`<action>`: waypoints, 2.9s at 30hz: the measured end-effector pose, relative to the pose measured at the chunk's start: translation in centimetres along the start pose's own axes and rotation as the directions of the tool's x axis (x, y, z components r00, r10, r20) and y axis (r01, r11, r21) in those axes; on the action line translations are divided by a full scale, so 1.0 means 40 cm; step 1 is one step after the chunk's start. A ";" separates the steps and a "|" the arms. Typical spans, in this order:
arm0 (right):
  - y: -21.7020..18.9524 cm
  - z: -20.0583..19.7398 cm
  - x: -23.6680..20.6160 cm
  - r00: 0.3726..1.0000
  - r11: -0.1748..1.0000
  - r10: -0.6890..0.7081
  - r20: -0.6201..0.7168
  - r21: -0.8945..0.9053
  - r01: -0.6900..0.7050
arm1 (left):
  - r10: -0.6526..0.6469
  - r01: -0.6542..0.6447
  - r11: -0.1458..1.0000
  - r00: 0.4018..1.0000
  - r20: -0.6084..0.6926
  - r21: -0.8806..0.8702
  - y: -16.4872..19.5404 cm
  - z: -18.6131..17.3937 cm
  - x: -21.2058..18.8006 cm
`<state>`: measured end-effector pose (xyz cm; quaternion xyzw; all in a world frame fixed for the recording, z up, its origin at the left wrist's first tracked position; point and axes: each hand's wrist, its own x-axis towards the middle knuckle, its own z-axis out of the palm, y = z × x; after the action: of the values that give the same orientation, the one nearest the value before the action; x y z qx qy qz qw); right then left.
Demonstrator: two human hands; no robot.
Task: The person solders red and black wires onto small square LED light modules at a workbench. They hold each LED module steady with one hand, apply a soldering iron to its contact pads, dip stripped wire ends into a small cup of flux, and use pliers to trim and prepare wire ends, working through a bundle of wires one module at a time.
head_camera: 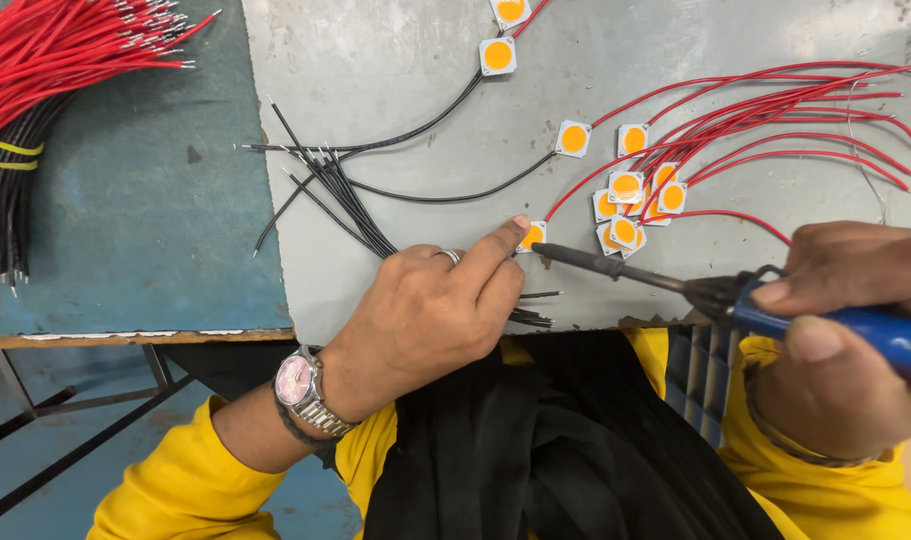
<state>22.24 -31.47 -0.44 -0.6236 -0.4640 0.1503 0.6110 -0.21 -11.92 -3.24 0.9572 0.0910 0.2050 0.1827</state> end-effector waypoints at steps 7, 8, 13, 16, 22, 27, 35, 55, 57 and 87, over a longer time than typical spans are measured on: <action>-0.052 0.043 0.050 0.997 0.997 0.043 0.064 -0.074 -0.038 | 0.014 -0.014 1.000 1.000 -0.010 0.002 0.003 0.002 0.002; -0.061 0.044 0.054 0.996 0.994 0.057 0.075 -0.097 -0.050 | 0.013 -0.012 1.000 1.000 -0.012 0.005 0.003 0.003 0.001; -0.093 0.049 0.042 0.988 0.976 0.110 0.106 -0.200 -0.088 | 0.003 -0.003 1.000 1.000 -0.028 0.010 0.002 0.004 -0.003; -0.089 0.038 0.030 0.990 0.978 0.118 0.078 -0.183 -0.103 | 0.001 0.000 1.000 0.999 -0.033 0.021 0.003 0.006 -0.007; -0.049 -0.003 0.010 0.986 0.986 0.166 0.002 0.008 -0.166 | 0.008 -0.007 0.999 0.999 -0.036 0.039 0.003 0.011 -0.010; -0.050 -0.001 -0.018 0.983 0.984 0.176 -0.041 -0.002 -0.177 | 0.001 0.000 0.999 0.999 -0.035 0.032 0.004 0.007 -0.008; -0.062 0.033 0.015 0.993 0.986 0.117 -0.005 -0.122 -0.116 | -0.002 0.003 1.000 0.999 -0.041 0.024 0.005 0.004 -0.006; -0.036 0.010 0.023 0.993 0.994 0.106 0.055 0.001 -0.106 | 0.001 0.001 1.000 0.999 -0.046 0.031 0.002 0.011 -0.007; -0.044 0.027 0.024 0.995 0.995 0.087 0.045 -0.041 -0.086 | 0.001 0.000 1.000 0.999 -0.045 0.029 0.003 0.010 -0.008; -0.001 -0.013 -0.057 0.996 0.993 -0.069 -0.062 -0.096 0.063 | 0.002 -0.002 1.000 0.999 -0.032 0.010 0.000 0.018 -0.009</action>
<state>21.42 -33.53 -1.16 -0.6405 -0.4709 0.0876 0.6003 -0.23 -12.23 -3.99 0.9547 0.0942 0.2203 0.1765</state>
